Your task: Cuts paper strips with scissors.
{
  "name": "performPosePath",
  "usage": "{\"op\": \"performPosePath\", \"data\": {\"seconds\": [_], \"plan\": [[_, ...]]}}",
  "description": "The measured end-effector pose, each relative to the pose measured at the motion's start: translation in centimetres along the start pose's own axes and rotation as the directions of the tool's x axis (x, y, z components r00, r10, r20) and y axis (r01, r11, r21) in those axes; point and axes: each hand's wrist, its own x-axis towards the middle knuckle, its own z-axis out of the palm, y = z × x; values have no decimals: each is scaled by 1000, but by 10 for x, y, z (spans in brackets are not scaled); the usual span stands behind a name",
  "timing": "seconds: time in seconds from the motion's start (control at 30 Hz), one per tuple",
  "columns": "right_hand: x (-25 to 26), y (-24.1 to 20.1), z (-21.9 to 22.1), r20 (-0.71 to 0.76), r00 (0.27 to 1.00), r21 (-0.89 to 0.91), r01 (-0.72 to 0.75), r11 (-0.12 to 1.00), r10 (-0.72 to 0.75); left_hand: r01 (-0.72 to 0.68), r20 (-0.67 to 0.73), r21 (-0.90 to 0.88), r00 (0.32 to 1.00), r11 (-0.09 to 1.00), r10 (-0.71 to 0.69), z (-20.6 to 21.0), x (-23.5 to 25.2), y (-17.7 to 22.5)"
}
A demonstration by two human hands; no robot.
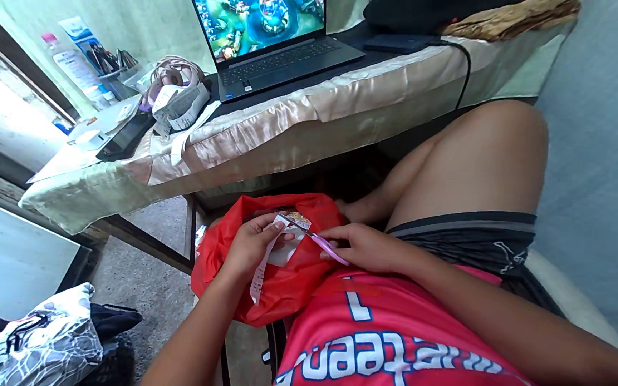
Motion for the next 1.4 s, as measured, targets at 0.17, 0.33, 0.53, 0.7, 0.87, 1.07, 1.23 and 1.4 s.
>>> {"op": "performPosePath", "data": {"seconds": [0.17, 0.33, 0.53, 0.7, 0.87, 1.07, 1.23, 1.4], "plan": [[0, -2, 0, 14, 1000, -12, 4, 1000, -3, 13, 3, -10, 1000, 1000, -13, 0, 1, 0], [0, -2, 0, 20, 1000, -5, 3, 1000, -3, 13, 6, -5, 1000, 1000, -13, 0, 1, 0], [0, -1, -1, -6, 1000, -19, -19, 1000, 19, 11, -6, -8, 1000, 1000, -11, 0, 0, 0], [0, -2, -2, -1, 1000, -16, -20, 1000, 20, 10, -7, 0, 1000, 1000, -10, 0, 1, 0], [1, -2, -2, 16, 1000, -21, 7, 1000, -7, 7, -5, -18, 1000, 1000, -7, 1, 1, 0], [0, -3, -3, 10, 1000, -46, 2, 999, -1, 7, -6, 7, 1000, 1000, -7, 0, 0, 0], [1, -2, -3, -7, 1000, -63, -9, 998, 9, 7, -3, 5, 1000, 1000, -7, 0, 0, 1], [1, -1, -2, -3, 1000, -30, -19, 999, 19, 4, -5, -4, 1000, 1000, -4, 1, 0, 0]]}}
